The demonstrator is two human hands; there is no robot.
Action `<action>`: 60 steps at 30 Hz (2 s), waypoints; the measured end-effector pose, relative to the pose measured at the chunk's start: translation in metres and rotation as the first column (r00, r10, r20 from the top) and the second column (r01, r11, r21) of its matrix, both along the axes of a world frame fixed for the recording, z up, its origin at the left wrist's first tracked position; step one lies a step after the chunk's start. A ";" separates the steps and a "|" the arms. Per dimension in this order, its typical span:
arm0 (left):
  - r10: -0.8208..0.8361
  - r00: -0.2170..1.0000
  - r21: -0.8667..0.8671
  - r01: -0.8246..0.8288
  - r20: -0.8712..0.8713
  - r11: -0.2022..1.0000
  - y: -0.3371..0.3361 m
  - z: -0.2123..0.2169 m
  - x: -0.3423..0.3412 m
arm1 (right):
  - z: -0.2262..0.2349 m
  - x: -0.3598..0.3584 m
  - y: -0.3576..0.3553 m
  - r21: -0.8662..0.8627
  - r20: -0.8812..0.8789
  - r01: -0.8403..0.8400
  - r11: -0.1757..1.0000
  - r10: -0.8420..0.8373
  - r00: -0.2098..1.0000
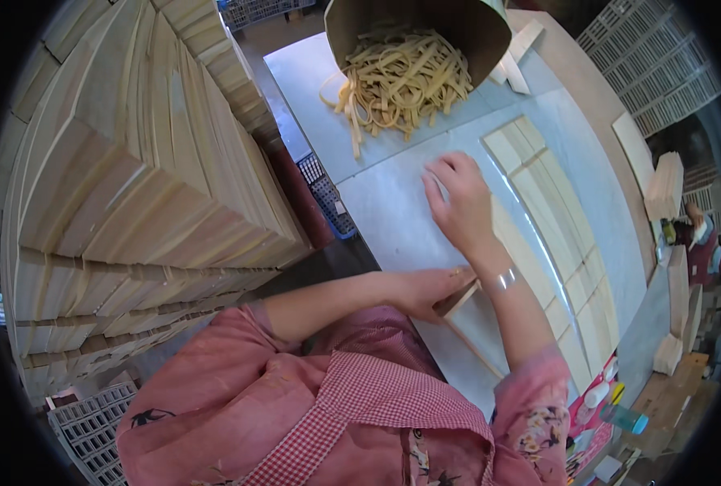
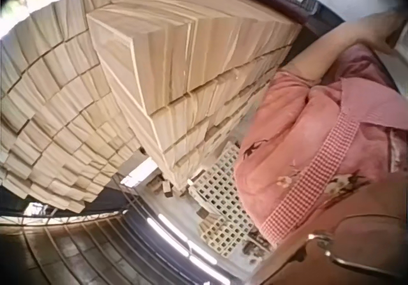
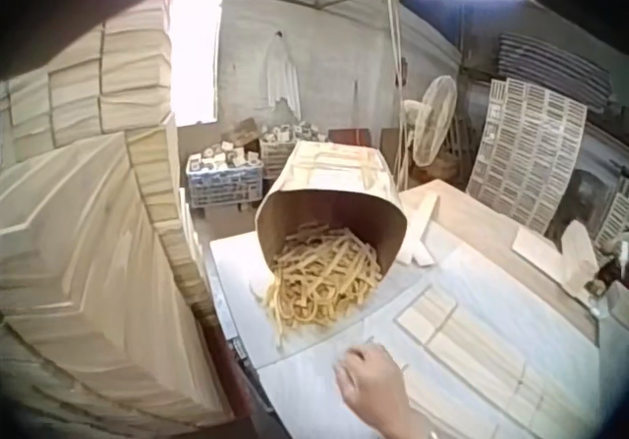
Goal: Assemble small wooden boxes using glue and a pneumatic stapler.
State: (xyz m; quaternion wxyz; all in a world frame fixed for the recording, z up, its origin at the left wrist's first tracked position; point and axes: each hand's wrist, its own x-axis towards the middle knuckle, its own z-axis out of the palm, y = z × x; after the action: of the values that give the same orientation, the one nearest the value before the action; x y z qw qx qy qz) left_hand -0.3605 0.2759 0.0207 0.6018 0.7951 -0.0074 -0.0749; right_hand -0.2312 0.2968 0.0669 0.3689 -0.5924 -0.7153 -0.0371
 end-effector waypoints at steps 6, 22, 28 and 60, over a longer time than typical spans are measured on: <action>0.180 0.898 0.043 -0.215 0.402 0.976 -0.010 -0.032 0.001 | -0.057 -0.003 0.112 -0.070 0.123 0.204 0.976 -0.194 0.973; 0.102 0.971 -0.055 -0.092 0.215 0.994 -0.006 -0.008 -0.005 | 0.025 0.018 -0.092 -0.417 -0.255 0.303 0.857 -0.430 0.866; 0.100 0.988 0.077 -0.110 0.122 0.991 -0.005 -0.004 -0.002 | 0.041 0.043 -0.175 -0.178 -0.233 0.535 0.826 -0.563 0.793; 0.061 0.878 0.435 -0.295 0.475 0.851 0.000 -0.035 0.006 | -0.013 -0.027 -0.210 -0.184 -0.281 0.234 0.955 -0.279 0.918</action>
State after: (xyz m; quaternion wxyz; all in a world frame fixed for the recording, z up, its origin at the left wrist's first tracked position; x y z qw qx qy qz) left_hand -0.3545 0.2755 -0.0142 0.3642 0.9150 -0.0491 0.1665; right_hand -0.2581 0.0863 0.0537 0.4216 -0.7052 -0.5670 0.0590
